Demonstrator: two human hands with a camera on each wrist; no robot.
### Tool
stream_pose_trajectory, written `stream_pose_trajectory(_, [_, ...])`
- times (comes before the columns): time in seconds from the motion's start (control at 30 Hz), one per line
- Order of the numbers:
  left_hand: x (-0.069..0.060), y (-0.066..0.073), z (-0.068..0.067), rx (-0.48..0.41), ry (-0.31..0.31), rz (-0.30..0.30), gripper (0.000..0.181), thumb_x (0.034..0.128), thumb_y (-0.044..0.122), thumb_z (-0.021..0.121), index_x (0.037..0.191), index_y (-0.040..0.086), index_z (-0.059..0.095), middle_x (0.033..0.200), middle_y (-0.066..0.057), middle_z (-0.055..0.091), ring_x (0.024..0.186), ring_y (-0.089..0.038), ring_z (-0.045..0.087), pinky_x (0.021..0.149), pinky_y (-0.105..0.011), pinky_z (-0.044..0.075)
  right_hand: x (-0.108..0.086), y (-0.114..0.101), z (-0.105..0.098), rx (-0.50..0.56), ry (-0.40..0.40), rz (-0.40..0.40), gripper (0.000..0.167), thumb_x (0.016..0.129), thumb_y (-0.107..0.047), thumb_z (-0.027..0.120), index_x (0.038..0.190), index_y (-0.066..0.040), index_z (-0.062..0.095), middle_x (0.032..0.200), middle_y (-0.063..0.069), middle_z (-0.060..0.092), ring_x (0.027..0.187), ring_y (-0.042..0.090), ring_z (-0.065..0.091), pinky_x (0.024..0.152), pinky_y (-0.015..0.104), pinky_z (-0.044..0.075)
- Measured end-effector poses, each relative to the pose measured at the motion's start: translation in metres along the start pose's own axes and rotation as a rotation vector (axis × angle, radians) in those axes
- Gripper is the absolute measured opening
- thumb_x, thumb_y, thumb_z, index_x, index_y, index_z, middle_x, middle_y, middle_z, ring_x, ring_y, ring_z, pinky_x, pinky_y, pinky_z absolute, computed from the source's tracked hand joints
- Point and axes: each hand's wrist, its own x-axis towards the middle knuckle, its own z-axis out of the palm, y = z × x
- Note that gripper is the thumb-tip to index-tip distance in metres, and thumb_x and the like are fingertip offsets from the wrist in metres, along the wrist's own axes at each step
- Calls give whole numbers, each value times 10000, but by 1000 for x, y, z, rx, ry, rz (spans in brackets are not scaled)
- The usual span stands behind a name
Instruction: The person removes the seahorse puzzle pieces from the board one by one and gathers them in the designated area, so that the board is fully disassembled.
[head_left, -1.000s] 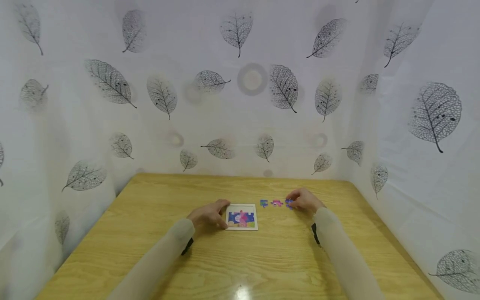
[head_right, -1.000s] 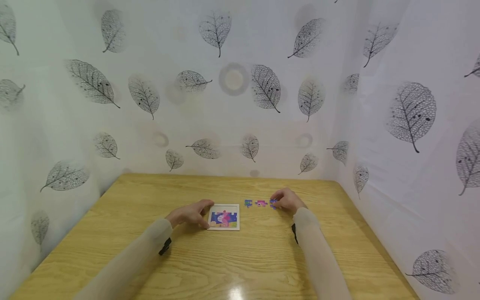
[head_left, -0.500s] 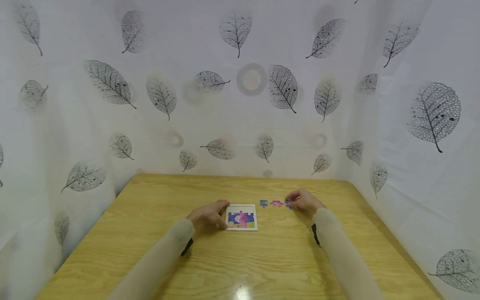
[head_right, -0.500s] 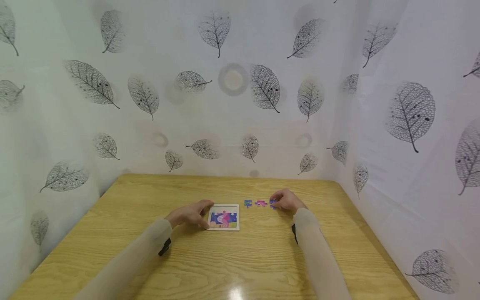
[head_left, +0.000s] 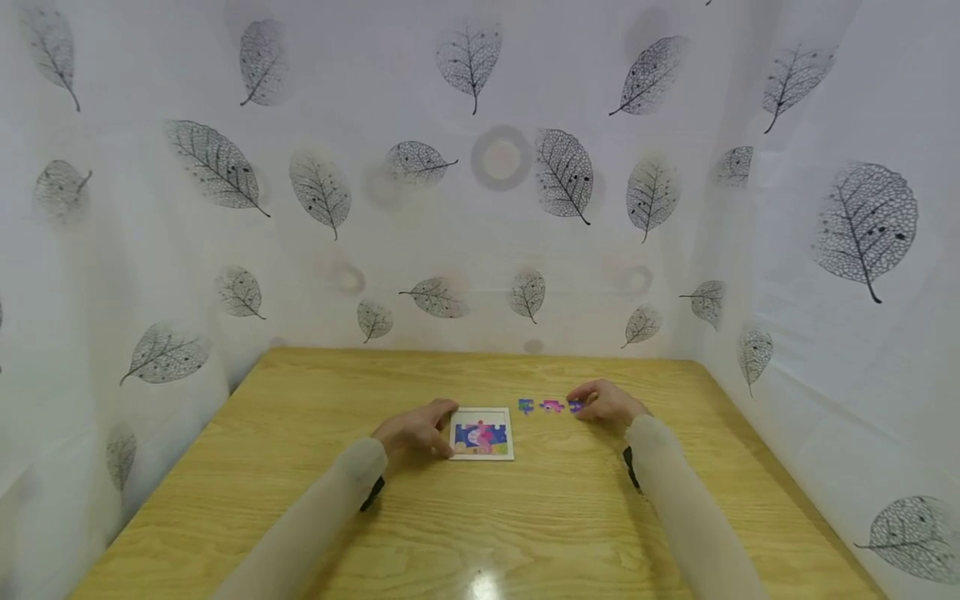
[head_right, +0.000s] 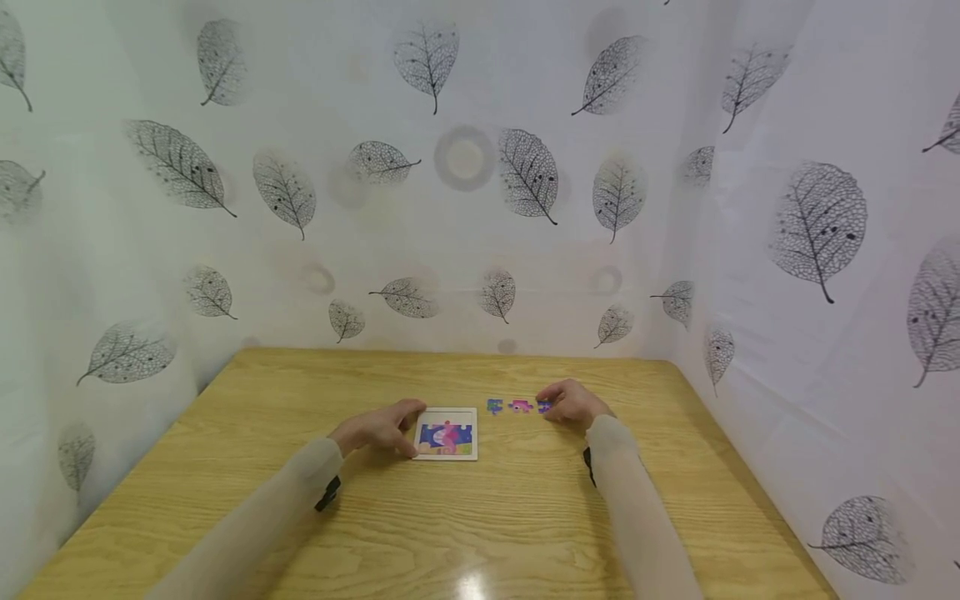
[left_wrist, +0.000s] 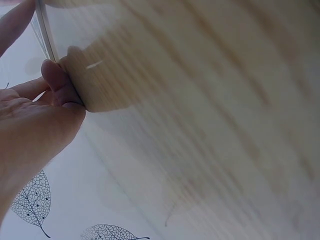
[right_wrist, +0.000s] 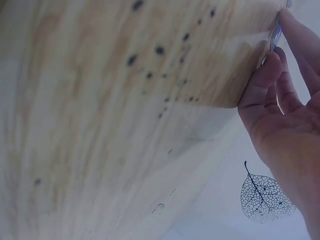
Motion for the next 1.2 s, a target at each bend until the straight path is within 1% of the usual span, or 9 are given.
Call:
stream_pose_trajectory(0.2, [-3, -2, 1, -6, 3, -3, 899, 760, 143, 815, 1522, 115, 337, 1555, -129, 336, 1452, -335, 275, 1208, -541, 192, 0, -1, 2, 47, -13, 34, 413, 842, -15, 714, 1242, 44, 631, 1142, 203, 623, 946, 215, 557, 713, 258, 505])
stream_pose_trajectory(0.37, [-4, -2, 1, -12, 2, -8, 896, 762, 144, 812, 1522, 118, 337, 1549, -128, 343, 1450, -333, 278, 1206, -547, 191, -2, -2, 3, 52, -15, 31, 438, 866, -31, 699, 1290, 21, 603, 1182, 215, 566, 892, 195, 526, 675, 261, 500])
stream_pose_trajectory(0.53, [-1, -2, 1, -12, 2, -8, 899, 754, 120, 815, 1517, 96, 340, 1553, -142, 337, 1443, -345, 289, 1206, -540, 201, -4, -4, 1, 79, 0, 17, 432, 875, -5, 671, 1299, 27, 593, 1238, 256, 550, 840, 189, 553, 650, 264, 502])
stream_pose_trajectory(0.67, [-1, -1, 0, -7, 5, -13, 906, 746, 118, 819, 1516, 98, 341, 1558, -145, 331, 1446, -355, 281, 1202, -552, 197, -7, -14, 1, 114, -1, -29, 405, 893, 12, 638, 1288, 78, 578, 1193, 290, 579, 912, 277, 607, 692, 328, 543])
stream_pose_trajectory(0.77, [-2, 0, 1, -9, 3, -22, 909, 753, 125, 816, 1522, 105, 333, 1569, -140, 317, 1457, -351, 264, 1206, -551, 184, -6, -20, 3, 133, -15, -34, 386, 911, -19, 641, 1279, 80, 583, 1168, 268, 620, 963, 296, 626, 740, 372, 567])
stream_pose_trajectory(0.8, [-2, 0, 1, -7, 0, -19, 908, 757, 128, 813, 1524, 101, 328, 1569, -141, 316, 1457, -351, 265, 1207, -548, 186, -3, -18, 4, 143, -24, -31, 382, 913, -41, 650, 1276, 66, 593, 1163, 248, 635, 938, 271, 632, 728, 363, 569])
stream_pose_trajectory(0.97, [0, 0, 0, 9, -8, 3, 907, 762, 116, 805, 1523, 75, 315, 1558, -158, 325, 1435, -359, 299, 1202, -532, 217, 2, -25, 8, 173, -60, -4, 350, 906, -86, 678, 1236, 23, 638, 1165, 193, 669, 867, 235, 640, 723, 349, 578])
stream_pose_trajectory(1.1, [1, 0, -1, 11, -8, 7, 911, 758, 120, 810, 1522, 73, 316, 1561, -159, 319, 1434, -357, 300, 1202, -525, 222, 5, -31, 11, 199, -90, -20, 349, 894, -69, 682, 1228, 27, 642, 1190, 180, 681, 922, 208, 663, 782, 333, 582])
stream_pose_trajectory(1.2, [1, 1, -1, 13, -4, 3, 909, 753, 119, 814, 1517, 73, 324, 1557, -159, 323, 1431, -355, 304, 1201, -526, 222, 7, -37, 15, 227, -106, -44, 369, 894, -60, 676, 1242, 50, 623, 1192, 185, 685, 964, 220, 679, 826, 351, 581])
